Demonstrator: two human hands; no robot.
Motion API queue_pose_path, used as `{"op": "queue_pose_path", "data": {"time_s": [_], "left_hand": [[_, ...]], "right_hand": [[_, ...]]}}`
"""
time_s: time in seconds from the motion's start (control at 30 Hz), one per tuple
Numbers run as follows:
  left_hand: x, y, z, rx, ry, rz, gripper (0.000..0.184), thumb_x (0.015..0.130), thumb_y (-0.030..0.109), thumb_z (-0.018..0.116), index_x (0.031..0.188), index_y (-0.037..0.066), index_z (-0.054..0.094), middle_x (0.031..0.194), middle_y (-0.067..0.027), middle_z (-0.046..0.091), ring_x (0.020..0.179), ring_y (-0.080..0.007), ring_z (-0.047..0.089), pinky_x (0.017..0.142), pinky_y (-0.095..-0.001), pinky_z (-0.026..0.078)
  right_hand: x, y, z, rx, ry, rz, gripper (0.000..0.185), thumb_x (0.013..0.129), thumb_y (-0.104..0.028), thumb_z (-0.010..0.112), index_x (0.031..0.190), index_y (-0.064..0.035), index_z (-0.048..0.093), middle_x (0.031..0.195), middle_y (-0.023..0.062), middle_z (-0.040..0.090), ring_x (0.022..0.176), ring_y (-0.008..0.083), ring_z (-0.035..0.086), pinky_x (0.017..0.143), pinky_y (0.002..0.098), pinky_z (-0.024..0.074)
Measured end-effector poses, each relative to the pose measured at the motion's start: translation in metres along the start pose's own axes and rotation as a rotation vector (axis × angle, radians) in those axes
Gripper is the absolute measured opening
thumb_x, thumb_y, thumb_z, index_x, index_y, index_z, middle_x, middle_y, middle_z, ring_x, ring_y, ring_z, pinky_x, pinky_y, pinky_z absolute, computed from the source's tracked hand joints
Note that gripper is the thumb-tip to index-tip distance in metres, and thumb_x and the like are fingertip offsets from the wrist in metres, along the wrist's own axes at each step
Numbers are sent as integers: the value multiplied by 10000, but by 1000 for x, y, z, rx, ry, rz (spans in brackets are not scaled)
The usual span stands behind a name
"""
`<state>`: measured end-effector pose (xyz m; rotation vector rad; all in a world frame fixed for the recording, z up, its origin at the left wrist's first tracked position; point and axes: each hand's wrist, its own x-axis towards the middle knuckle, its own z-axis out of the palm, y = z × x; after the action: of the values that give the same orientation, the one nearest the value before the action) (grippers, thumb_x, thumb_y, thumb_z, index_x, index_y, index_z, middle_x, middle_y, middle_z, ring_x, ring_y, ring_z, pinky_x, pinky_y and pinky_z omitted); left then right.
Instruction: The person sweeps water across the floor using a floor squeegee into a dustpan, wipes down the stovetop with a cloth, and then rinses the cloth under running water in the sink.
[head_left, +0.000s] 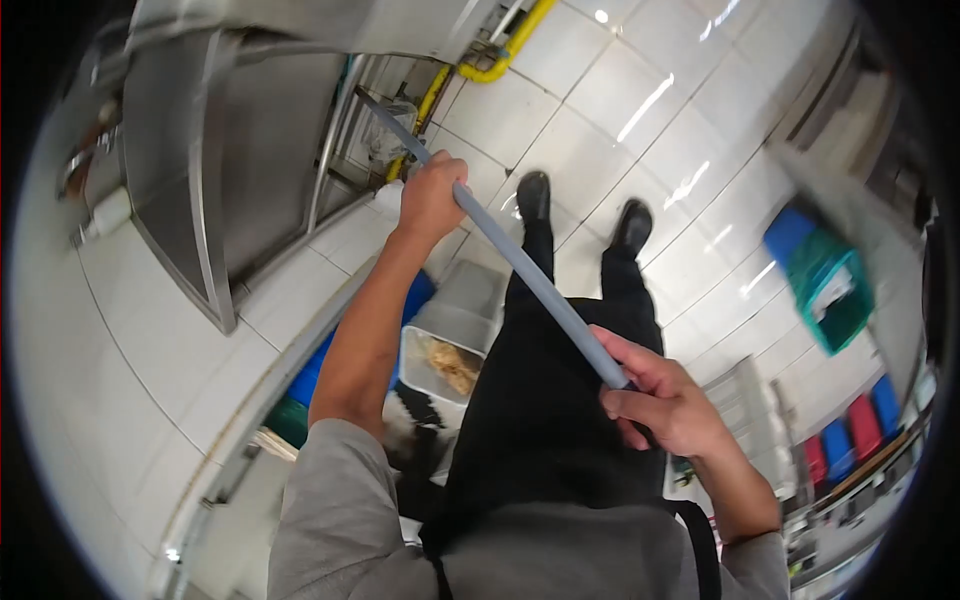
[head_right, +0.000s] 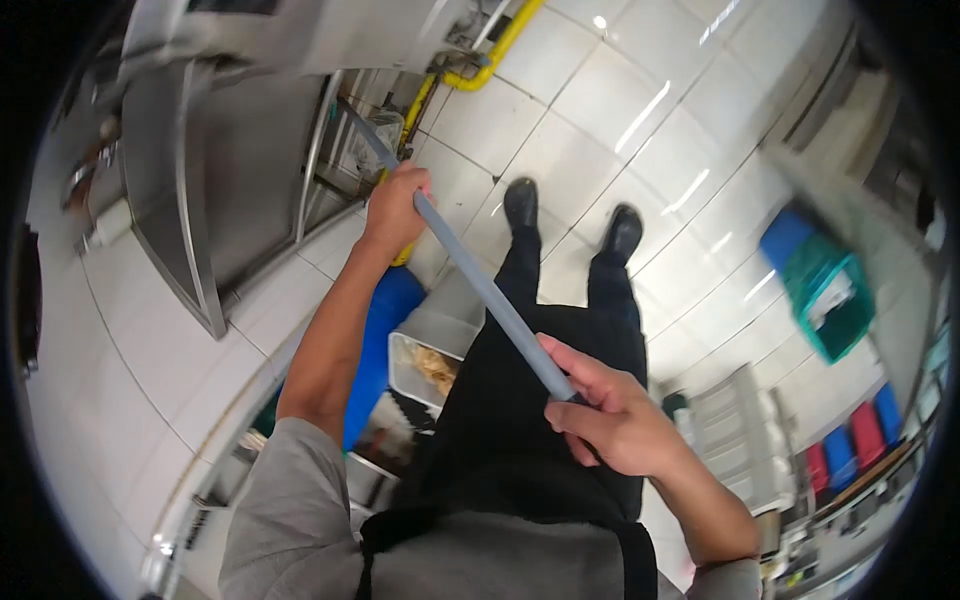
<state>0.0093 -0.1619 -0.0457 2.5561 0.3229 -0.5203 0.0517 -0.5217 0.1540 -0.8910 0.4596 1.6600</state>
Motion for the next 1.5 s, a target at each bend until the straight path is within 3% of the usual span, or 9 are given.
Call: {"op": "queue_pose_path", "data": {"time_s": [0.37,0.73,0.83,1.07,1.13,1.17,1.23,1.33,1.5], "left_hand": [[41,-55,103,382,-453,124,135,764,81,741,850,111,641,956,-107,617,870,-385,665,731,-491,542],[105,-174,100,509,-410,151,108,789,99,726,881,104,669,989,-133,651,923,-385,674,788,-484,540],[121,-222,72,566,-313,87,143,836,184,756,898,95,663,1085,-144,640,1075,-379,631,870,-477,520],[157,-335,71,614,36,-24,322,839,356,829,1058,152,709,1527,-297,416,1422,-390,440,1098,-434,456],[157,-317,80,524,47,-3,336,819,337,851,1048,138,707,1541,-302,408,1415,-395,456,1099,-428,456],[161,-301,88,475,67,11,344,809,328,862,1043,131,706,1548,-305,404,1411,-397,464,1100,-425,457],[153,-253,97,376,44,221,273,837,258,848,1031,107,730,1302,-204,640,1309,-368,549,1076,-426,462],[123,-150,115,56,-176,154,240,824,246,854,881,67,704,1179,-182,669,1142,-350,638,951,-418,515],[31,10,109,191,-335,159,316,854,296,804,776,54,618,955,-145,617,850,-401,656,763,-479,540]], "right_hand": [[126,131,-105,-130,185,-84,581,986,-55,633,1542,-138,486,923,17,640,785,82,524,788,234,462],[261,107,-104,218,-21,9,534,1020,-111,570,1545,-156,487,779,7,556,596,73,485,552,248,428],[316,87,-78,-69,-1,-382,502,1001,-131,562,1499,-90,526,781,83,597,617,144,547,597,305,477],[378,23,-31,-288,156,-391,466,976,-171,551,1390,43,533,913,263,690,788,415,681,776,460,560],[360,15,-46,-191,103,-269,454,985,-182,546,1376,49,542,910,266,688,778,417,675,775,459,554],[352,29,-55,-315,172,-494,450,991,-180,546,1386,36,543,887,242,683,758,380,669,769,435,548],[308,38,-67,-366,211,-463,447,999,-169,552,1409,11,541,833,187,651,719,282,639,740,379,524],[187,27,-71,-158,235,-53,502,988,-117,596,1474,-29,512,820,115,609,719,147,556,707,321,477],[38,116,-58,-330,369,-47,600,945,-38,643,1521,-62,478,1056,173,689,849,183,640,816,310,498]]}}
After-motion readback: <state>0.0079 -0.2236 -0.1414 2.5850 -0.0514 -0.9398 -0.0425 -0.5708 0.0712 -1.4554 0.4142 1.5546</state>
